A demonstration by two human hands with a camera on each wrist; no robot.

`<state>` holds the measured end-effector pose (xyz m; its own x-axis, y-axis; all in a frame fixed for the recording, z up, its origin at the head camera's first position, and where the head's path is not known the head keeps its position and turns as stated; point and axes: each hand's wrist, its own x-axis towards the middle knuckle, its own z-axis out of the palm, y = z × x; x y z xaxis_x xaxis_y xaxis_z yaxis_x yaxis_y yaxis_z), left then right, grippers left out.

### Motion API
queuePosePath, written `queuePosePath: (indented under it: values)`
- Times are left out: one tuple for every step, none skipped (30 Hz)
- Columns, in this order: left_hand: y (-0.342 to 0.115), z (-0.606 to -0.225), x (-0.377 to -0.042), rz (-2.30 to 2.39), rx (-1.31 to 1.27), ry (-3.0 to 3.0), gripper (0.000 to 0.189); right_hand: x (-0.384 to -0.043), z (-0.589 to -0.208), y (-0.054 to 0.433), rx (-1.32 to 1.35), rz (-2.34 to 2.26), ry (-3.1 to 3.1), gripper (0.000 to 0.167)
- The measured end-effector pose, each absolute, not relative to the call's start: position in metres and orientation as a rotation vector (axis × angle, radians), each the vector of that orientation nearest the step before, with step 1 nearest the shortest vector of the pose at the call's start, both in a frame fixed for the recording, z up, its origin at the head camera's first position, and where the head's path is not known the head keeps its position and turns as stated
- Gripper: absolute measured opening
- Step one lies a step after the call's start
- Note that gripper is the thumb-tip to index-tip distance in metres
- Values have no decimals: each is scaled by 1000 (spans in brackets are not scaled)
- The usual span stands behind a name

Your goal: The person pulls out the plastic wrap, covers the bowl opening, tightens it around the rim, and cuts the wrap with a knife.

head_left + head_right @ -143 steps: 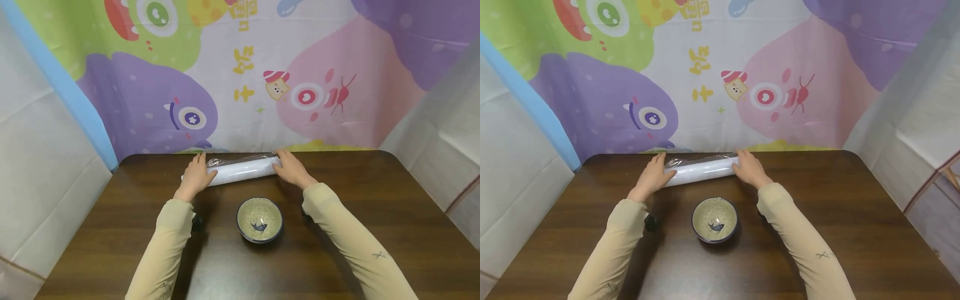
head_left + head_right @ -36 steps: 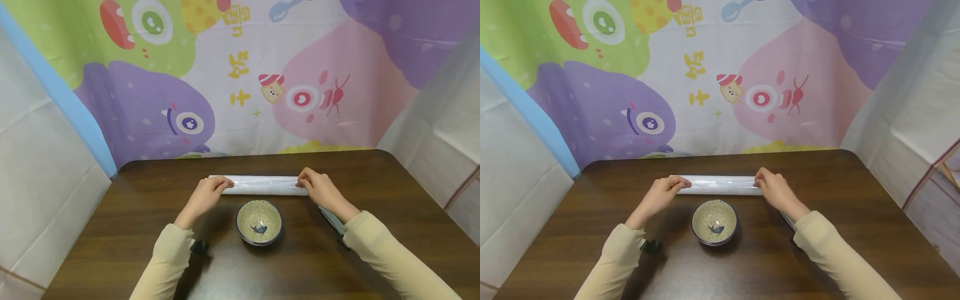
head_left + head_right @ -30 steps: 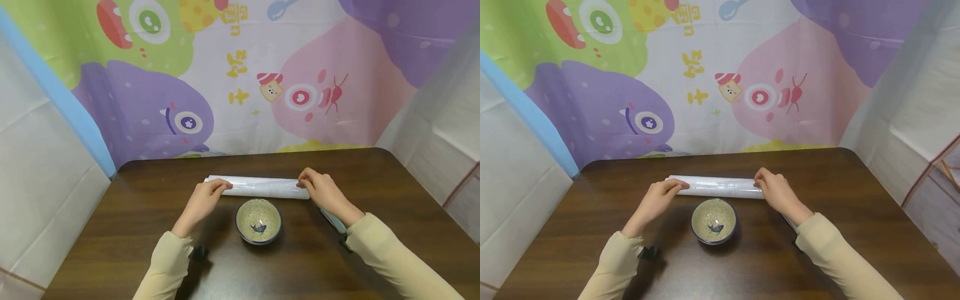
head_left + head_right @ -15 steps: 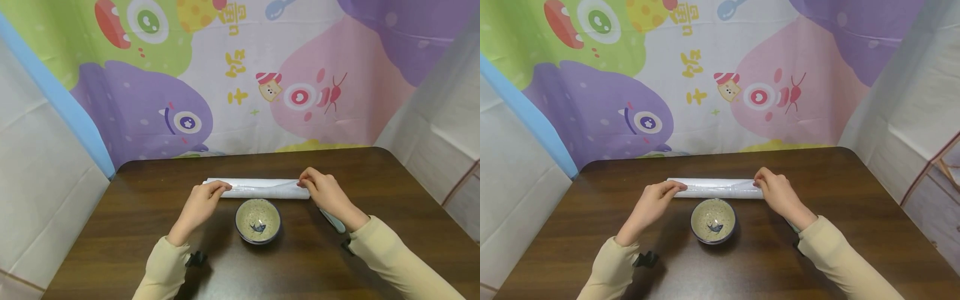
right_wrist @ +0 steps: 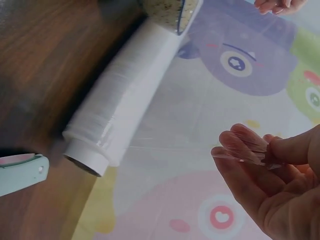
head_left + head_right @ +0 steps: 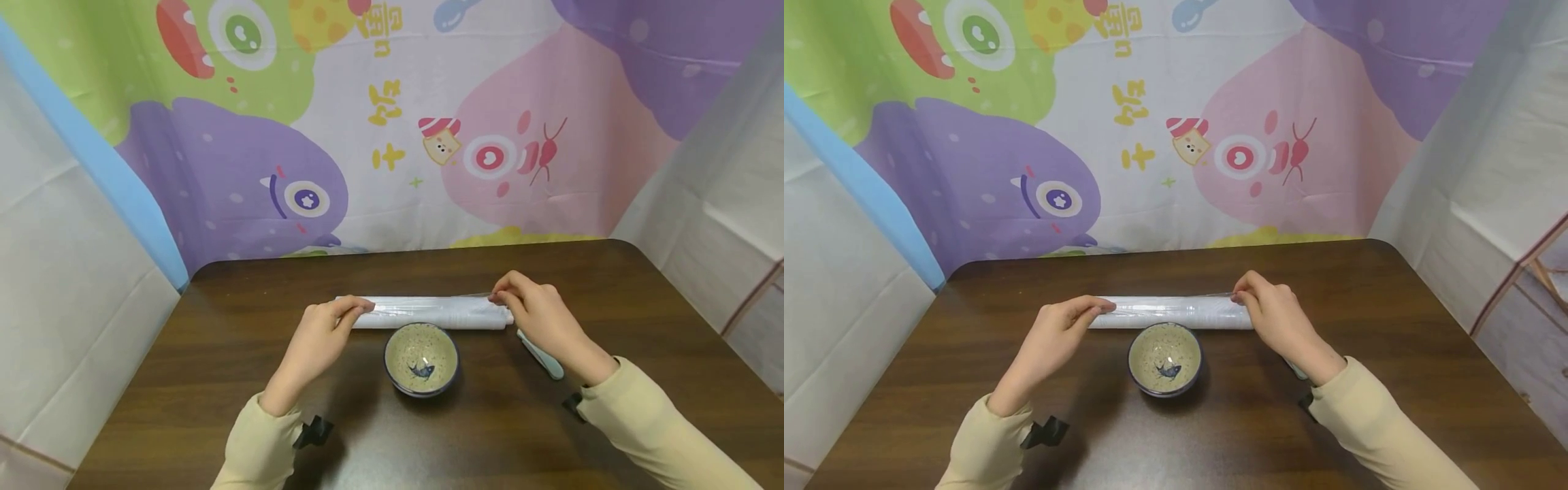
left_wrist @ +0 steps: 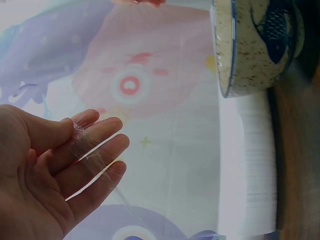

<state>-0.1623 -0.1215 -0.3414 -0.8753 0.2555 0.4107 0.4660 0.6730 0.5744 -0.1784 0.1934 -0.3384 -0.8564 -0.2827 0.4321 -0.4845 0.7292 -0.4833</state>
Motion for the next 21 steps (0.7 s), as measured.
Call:
queuePosePath:
  values:
    - [-122, -341, -161, -1012, -576, -2591, 17, -177, -337, 194, 601, 855, -2595, 8]
    - [-122, -340, -160, -1007, -580, -2590, 17, -176, -336, 194, 601, 853, -2589, 8]
    - [-122, -339, -159, -1005, -582, -2590, 17, -175, -335, 194, 601, 852, -2585, 8]
    - [-121, -337, -157, -1002, -587, -2590, 17, -174, -334, 194, 600, 851, -2581, 8]
    - [-121, -336, -155, -1002, -591, -2590, 18, -173, -333, 194, 597, 852, -2581, 9]
    - [-121, -335, -154, -999, -594, -2590, 18, -172, -332, 195, 593, 855, -2581, 9]
    - [-120, -333, -152, -998, -597, -2588, 18, -172, -332, 195, 590, 859, -2580, 9]
    - [-120, -331, -151, -991, -600, -2584, 18, -171, -331, 195, 587, 865, -2582, 9]
    - [-119, -330, -150, -986, -602, -2581, 18, -170, -331, 196, 582, 881, -2589, 9]
    - [-120, -329, -149, -978, -604, -2578, 18, -169, -331, 196, 581, 891, -2592, 9]
    - [-120, -329, -147, -970, -604, -2574, 18, -168, -330, 196, 579, 902, -2596, 9]
    - [-120, -328, -146, -961, -607, -2569, 18, -166, -330, 196, 578, 908, -2599, 9]
    - [-121, -329, -145, -955, -614, -2562, 17, -164, -331, 196, 580, 914, -2604, 9]
    - [-122, -330, -144, -952, -623, -2555, 17, -162, -331, 196, 580, 918, -2608, 9]
    - [-123, -330, -142, -958, -634, -2552, 17, -160, -331, 196, 580, 917, -2613, 9]
    - [-124, -332, -140, -967, -645, -2550, 17, -158, -332, 197, 585, 904, -2613, 8]
    - [-125, -333, -138, -976, -658, -2549, 15, -155, -333, 197, 587, 891, -2615, 8]
    - [-126, -334, -136, -988, -671, -2553, 13, -153, -334, 198, 590, 878, -2616, 8]
    - [-126, -335, -134, -996, -684, -2559, 11, -150, -335, 200, 594, 867, -2617, 8]
    - [-127, -336, -132, -997, -697, -2565, 9, -148, -335, 201, 599, 855, -2616, 8]
    - [-128, -337, -131, -994, -711, -2570, 8, -145, -336, 202, 607, 843, -2610, 8]
